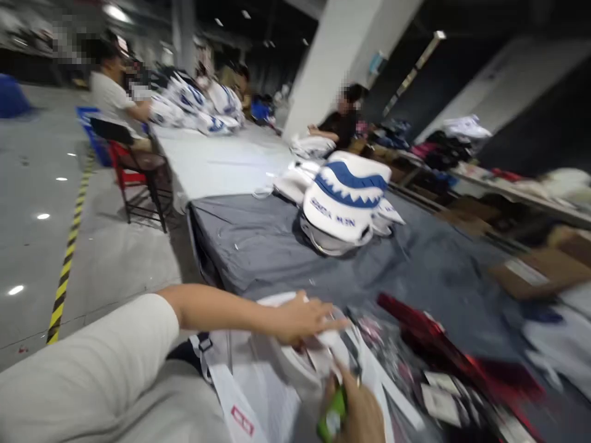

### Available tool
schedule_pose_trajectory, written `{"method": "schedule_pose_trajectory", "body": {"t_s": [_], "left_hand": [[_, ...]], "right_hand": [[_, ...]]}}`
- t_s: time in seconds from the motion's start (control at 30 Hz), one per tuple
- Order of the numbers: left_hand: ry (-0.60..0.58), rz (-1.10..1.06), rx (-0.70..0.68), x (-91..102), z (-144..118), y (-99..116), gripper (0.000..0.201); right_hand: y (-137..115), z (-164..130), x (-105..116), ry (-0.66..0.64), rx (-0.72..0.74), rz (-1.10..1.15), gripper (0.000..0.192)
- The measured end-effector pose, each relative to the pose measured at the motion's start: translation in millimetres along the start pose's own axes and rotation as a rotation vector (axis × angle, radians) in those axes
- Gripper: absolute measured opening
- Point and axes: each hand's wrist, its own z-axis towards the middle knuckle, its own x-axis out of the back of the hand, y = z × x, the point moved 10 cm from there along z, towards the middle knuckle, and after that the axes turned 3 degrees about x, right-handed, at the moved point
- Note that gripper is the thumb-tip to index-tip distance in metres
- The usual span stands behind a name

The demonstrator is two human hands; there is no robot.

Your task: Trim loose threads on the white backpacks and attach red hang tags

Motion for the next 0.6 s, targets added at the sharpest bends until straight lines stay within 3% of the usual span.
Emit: {"method": "schedule_pose_trajectory", "body": {"t_s": [0.07,0.13,0.2,0.33,0.47,0.6], "left_hand": [[-0.023,-0.018,0.032,2.8,-2,-2,0.099],[-0.028,-0.045,0.046,2.7,-1,-5,0.089],[-0.036,-0.050,0.046,-1.1,3,-7,0.084],[-0.080,0.002,0.097,-10.4,9,-10,0.090],[-0.170,0.018,0.127,-22.4,13,-14,0.097],[-0.176,0.021,0.043,-26.9,13,-14,0.115]], "right_hand": [[-5,3,6,-0.027,0.041,-0.160,0.051],[-6,7,-14,-0.223,0.080,-0.358,0.054],[6,12,-34,-0.362,0.018,-0.552,0.059],[22,14,-68,-0.587,-0.094,-0.701,0.072],[26,12,-77,-0.644,-0.151,-0.762,0.082],[24,10,-71,-0.609,-0.124,-0.704,0.085]]}}
